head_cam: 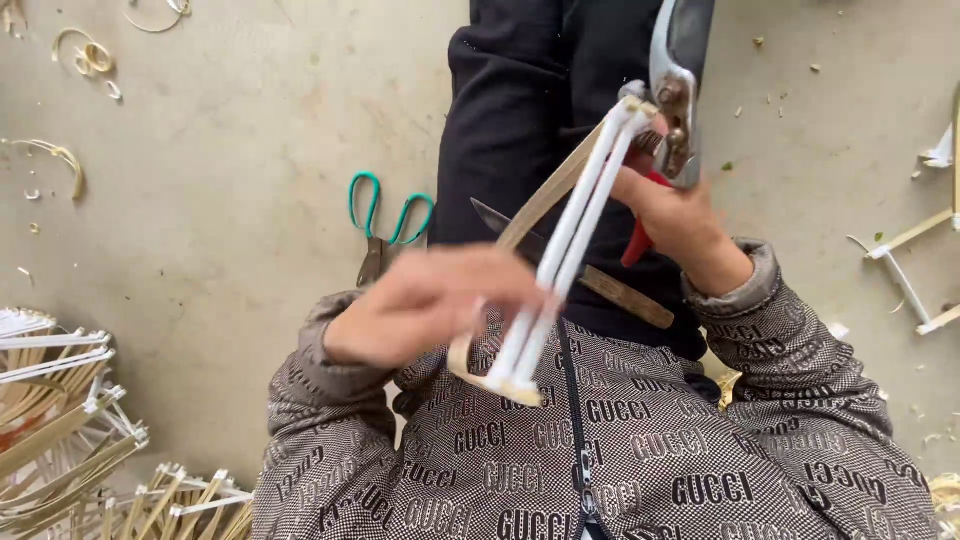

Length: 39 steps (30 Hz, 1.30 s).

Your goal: Constructing and binding bamboo frames using a measuring jig, clippers, and a knife.

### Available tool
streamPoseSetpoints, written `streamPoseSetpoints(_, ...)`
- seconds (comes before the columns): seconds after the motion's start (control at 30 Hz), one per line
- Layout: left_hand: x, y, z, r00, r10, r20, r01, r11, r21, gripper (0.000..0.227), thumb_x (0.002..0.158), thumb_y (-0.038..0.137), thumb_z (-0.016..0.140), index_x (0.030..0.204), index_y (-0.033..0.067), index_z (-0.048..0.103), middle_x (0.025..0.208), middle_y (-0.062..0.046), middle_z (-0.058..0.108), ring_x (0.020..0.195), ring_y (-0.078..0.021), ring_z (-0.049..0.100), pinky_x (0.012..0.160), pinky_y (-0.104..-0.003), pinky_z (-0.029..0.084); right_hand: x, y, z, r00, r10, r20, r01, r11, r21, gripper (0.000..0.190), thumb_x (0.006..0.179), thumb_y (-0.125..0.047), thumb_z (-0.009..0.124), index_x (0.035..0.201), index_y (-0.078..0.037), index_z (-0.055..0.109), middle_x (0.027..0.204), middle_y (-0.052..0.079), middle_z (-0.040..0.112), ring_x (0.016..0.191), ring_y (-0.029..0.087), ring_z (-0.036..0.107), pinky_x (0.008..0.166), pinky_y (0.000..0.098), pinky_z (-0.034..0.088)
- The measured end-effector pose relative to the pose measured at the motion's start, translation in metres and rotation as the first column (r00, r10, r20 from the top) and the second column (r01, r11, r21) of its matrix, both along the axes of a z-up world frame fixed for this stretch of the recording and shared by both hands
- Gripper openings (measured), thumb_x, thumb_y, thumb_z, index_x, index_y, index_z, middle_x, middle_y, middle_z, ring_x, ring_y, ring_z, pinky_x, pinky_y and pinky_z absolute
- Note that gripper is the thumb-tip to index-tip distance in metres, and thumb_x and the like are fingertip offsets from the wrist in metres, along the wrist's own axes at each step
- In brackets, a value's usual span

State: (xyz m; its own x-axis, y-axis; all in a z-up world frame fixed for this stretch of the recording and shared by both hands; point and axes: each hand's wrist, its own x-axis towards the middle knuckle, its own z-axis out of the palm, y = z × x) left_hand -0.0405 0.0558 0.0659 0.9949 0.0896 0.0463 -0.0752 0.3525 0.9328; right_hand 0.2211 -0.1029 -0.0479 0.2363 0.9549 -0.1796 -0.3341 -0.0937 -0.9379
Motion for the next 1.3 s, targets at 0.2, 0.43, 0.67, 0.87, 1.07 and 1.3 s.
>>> streamPoseSetpoints(0.2, 0.072, -0.026, -0.052, 0.871, 0.486, 0.068, -0.483, 0.823, 0.3, 0.04, 0.111, 0.004, 0.059, 0.15, 0.0016, 0.05, 0.137, -0.011, 0.057, 0.13, -0.018, 0.057, 0.113, -0.029, 0.048, -0.019, 0.0, 0.018, 0.999, 0.01, 0.031, -0.01, 1.0, -0.003, 0.048, 0.102, -0.008, 0.07, 0.145, -0.001, 0.049, 0.124, 0.005, 0.065, 0.11, 0.013, 0.067, 0.095, 0.0301, 0.059)
streamPoseSetpoints(0.43, 0.077, -0.032, -0.08, 0.853, 0.52, 0.052, -0.521, 0.854, 0.005, 0.026, 0.112, 0.003, 0.057, 0.138, 0.0, 0.063, 0.124, -0.009, 0.067, 0.115, -0.0133, 0.067, 0.102, -0.025, 0.055, 0.012, -0.009, 0.057, 0.89, 0.083, 0.447, -0.034, 0.993, -0.117, 0.04, 0.102, -0.008, 0.074, 0.137, -0.001, 0.057, 0.106, 0.005, 0.067, 0.09, 0.009, 0.062, 0.082, 0.026, 0.053)
streamPoseSetpoints(0.67, 0.07, -0.017, -0.088, 0.837, 0.518, -0.177, -0.49, 0.853, 0.183, 0.031, 0.106, 0.004, 0.055, 0.134, -0.0021, 0.066, 0.094, 0.0, 0.072, 0.082, -0.003, 0.062, 0.074, -0.018, 0.051, 0.038, -0.019, 0.1, 0.439, -0.296, 0.848, 0.202, 0.952, 0.228, 0.04, 0.102, -0.01, 0.073, 0.137, -0.003, 0.053, 0.105, 0.008, 0.063, 0.094, 0.015, 0.063, 0.088, 0.0283, 0.053)
streamPoseSetpoints(0.87, 0.07, -0.032, -0.114, 0.837, 0.507, -0.204, -0.503, 0.861, 0.075, 0.028, 0.104, 0.0, 0.057, 0.128, -0.0042, 0.069, 0.097, 0.002, 0.068, 0.082, -0.002, 0.057, 0.071, -0.017, 0.046, 0.022, -0.015, 0.047, 0.289, -0.107, 0.951, -0.005, 0.994, 0.113, 0.04, 0.092, -0.016, 0.067, 0.128, -0.001, 0.057, 0.112, 0.017, 0.066, 0.101, 0.036, 0.065, 0.091, 0.0413, 0.049)
streamPoseSetpoints(1.07, 0.057, 0.03, -0.085, 0.583, 0.777, -0.236, -0.789, 0.611, 0.063, 0.028, 0.106, 0.003, 0.054, 0.13, -0.0014, 0.067, 0.104, -0.011, 0.073, 0.087, -0.0118, 0.067, 0.076, -0.025, 0.054, 0.011, 0.001, 0.059, 0.287, -0.104, 0.952, 0.038, 0.995, 0.097, 0.07, 0.083, -0.033, 0.077, 0.135, 0.006, 0.051, 0.116, 0.021, 0.062, 0.108, 0.038, 0.059, 0.097, 0.0486, 0.042)
streamPoseSetpoints(1.3, 0.043, 0.066, -0.058, 0.624, 0.762, -0.174, -0.755, 0.53, -0.387, 0.04, 0.111, 0.006, 0.056, 0.15, 0.001, 0.051, 0.116, -0.011, 0.065, 0.1, -0.019, 0.061, 0.093, -0.037, 0.052, 0.011, 0.005, 0.027, 0.834, 0.023, 0.551, -0.161, 0.966, 0.203, 0.056, 0.098, -0.011, 0.058, 0.151, 0.002, 0.042, 0.142, 0.023, 0.059, 0.13, 0.032, 0.062, 0.113, 0.0432, 0.05)
